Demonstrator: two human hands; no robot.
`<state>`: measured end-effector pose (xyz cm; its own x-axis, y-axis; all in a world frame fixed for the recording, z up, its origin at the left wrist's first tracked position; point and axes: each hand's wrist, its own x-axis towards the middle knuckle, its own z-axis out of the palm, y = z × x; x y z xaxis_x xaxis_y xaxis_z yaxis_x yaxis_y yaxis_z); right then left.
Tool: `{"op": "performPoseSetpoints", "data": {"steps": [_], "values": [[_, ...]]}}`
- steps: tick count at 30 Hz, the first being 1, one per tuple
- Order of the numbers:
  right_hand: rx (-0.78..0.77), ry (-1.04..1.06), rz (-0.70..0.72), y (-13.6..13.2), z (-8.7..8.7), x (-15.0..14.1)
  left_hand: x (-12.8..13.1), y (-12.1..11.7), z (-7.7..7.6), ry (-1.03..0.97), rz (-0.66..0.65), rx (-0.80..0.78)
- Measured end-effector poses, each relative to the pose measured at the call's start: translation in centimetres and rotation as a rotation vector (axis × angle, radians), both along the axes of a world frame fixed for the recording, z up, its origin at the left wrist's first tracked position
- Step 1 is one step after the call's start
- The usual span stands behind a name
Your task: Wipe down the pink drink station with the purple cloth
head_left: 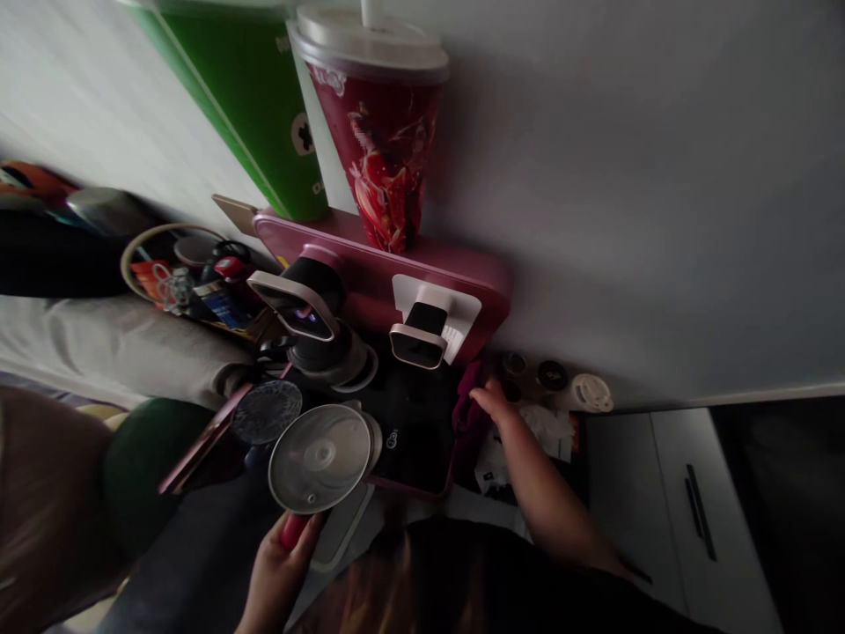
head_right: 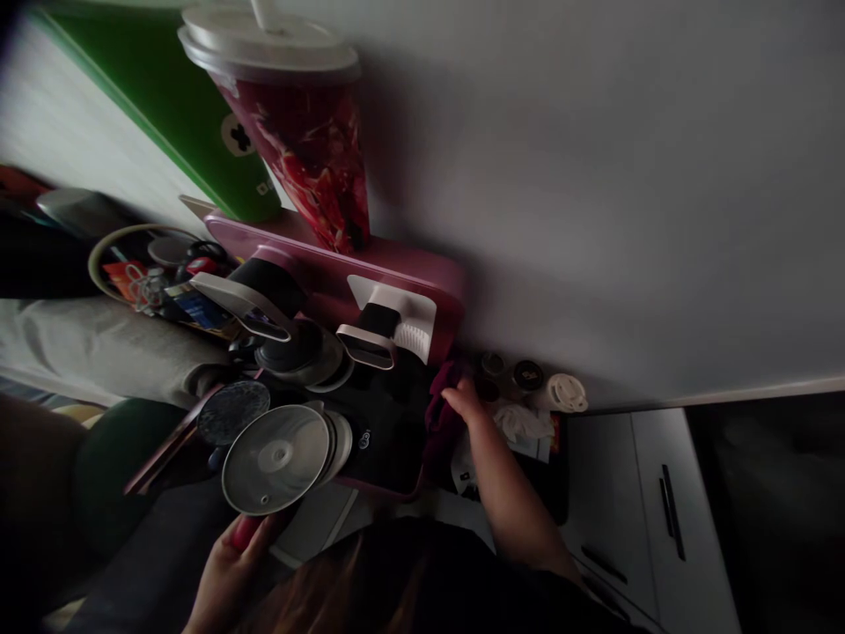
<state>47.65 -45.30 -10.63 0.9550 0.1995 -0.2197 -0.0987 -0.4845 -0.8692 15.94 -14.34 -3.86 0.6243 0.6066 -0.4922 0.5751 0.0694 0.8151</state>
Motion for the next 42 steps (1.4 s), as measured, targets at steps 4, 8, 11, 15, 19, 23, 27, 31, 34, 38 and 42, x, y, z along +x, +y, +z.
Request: {"op": "performPoseSetpoints", "data": {"steps": [4, 8, 11, 15, 19, 23, 27, 31, 34, 38, 42], "values": [[-0.13, -0.125, 0.156, -0.1, -0.4, -5.7, 0.5, -0.3, 0.8, -0.016, 0.004, -0.011], [-0.329, -0.182, 0.547, 0.1, 0.0, -10.9, 0.8, -0.6, 1.4, -0.035, 0.007, -0.001], [-0.482, -0.176, 0.653, 1.2, 1.3, -10.3, 0.8, -0.6, 1.4, -0.043, -0.011, 0.001], [-0.715, -0.171, 0.582, 3.4, 3.1, -6.1, 0.5, -0.6, 1.2, -0.051, -0.034, 0.016], [-0.783, -0.185, 0.728, 4.8, 3.3, -7.9, 0.3, -0.5, 0.9, -0.064, -0.059, 0.029], [-0.698, -0.219, 0.999, 5.6, 2.2, -15.5, 0.0, -0.4, 0.4, -0.085, -0.061, 0.005], [-0.577, -0.311, 1.26, 4.9, 1.3, -19.8, -0.3, -0.4, 0.2, -0.095, -0.073, 0.003], [-0.589, -0.319, 1.229, 1.4, 2.2, -16.4, -0.4, -0.3, 0.2, -0.092, -0.09, 0.021], [-0.757, -0.24, 0.952, -0.5, 3.5, -12.0, -0.4, -0.3, 0.3, -0.089, -0.079, 0.008], [-0.799, -0.255, 0.848, 2.5, 4.2, -10.5, -0.2, -0.4, 0.4, -0.101, -0.074, 0.012], [-0.712, -0.33, 1.074, 7.6, 4.3, -13.9, -0.1, -0.5, 0.8, -0.113, -0.113, 0.072]]}}
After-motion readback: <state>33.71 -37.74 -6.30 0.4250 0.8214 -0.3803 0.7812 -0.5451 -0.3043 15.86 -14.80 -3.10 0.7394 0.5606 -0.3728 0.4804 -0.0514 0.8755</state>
